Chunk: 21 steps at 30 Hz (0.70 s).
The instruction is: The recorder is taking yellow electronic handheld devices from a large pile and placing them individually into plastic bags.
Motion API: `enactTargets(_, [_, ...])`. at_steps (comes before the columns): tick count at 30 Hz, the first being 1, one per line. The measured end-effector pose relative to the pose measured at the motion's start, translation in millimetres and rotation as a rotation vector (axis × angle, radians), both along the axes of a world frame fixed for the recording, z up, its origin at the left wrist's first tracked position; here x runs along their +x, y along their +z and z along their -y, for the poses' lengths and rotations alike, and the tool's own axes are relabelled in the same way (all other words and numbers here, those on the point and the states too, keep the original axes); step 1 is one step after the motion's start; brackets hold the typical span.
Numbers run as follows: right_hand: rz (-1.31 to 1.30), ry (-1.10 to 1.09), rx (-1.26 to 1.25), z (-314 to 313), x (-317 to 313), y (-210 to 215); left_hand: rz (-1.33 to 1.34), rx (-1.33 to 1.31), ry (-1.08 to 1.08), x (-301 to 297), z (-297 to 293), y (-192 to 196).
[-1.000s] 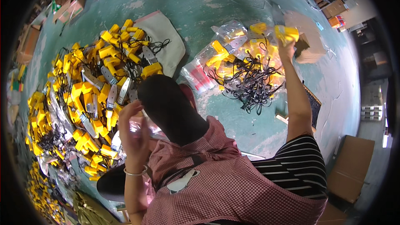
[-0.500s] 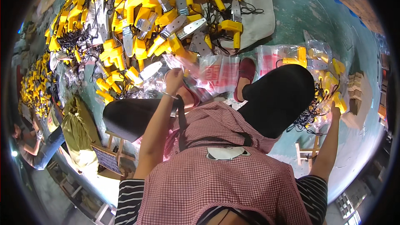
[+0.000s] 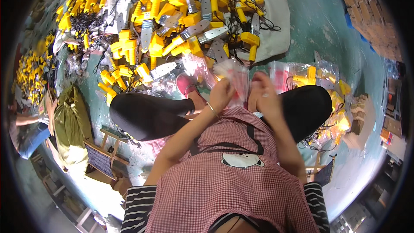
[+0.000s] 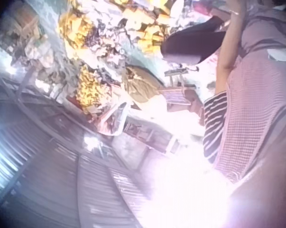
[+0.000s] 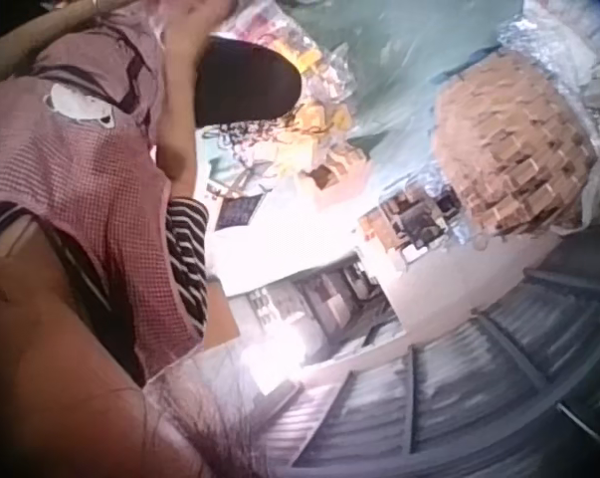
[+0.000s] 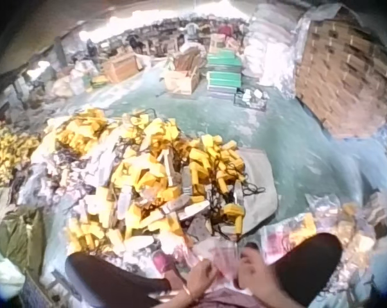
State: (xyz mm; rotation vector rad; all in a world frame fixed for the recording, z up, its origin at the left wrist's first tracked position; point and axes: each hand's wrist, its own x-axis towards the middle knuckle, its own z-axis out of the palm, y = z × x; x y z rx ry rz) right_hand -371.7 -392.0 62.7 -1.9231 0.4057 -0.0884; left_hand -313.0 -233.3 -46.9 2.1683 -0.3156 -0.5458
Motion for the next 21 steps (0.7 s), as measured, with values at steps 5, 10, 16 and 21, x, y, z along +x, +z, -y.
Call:
enactTargets(5, [-0.242,-0.092,0.519,-50.4,21.5,-130.0,0.33,-0.325,-0.08,-13.3,-23.5,14.8])
enactTargets(10, [-0.24,0.024,0.19,-57.7,24.8,-139.1,0.164,-0.439,-0.098,-33.8,-52.3,3.7])
enactTargets(16, [-0.294,-0.094,0.237,-40.9,37.5,-156.7,0.442,-0.296,0.409,-24.3,-66.3,-9.5])
enactTargets(21, [-0.222,0.03,-0.394,-39.8,37.2,-128.6,0.299,-0.212,0.491,-21.6,-75.6,-6.7])
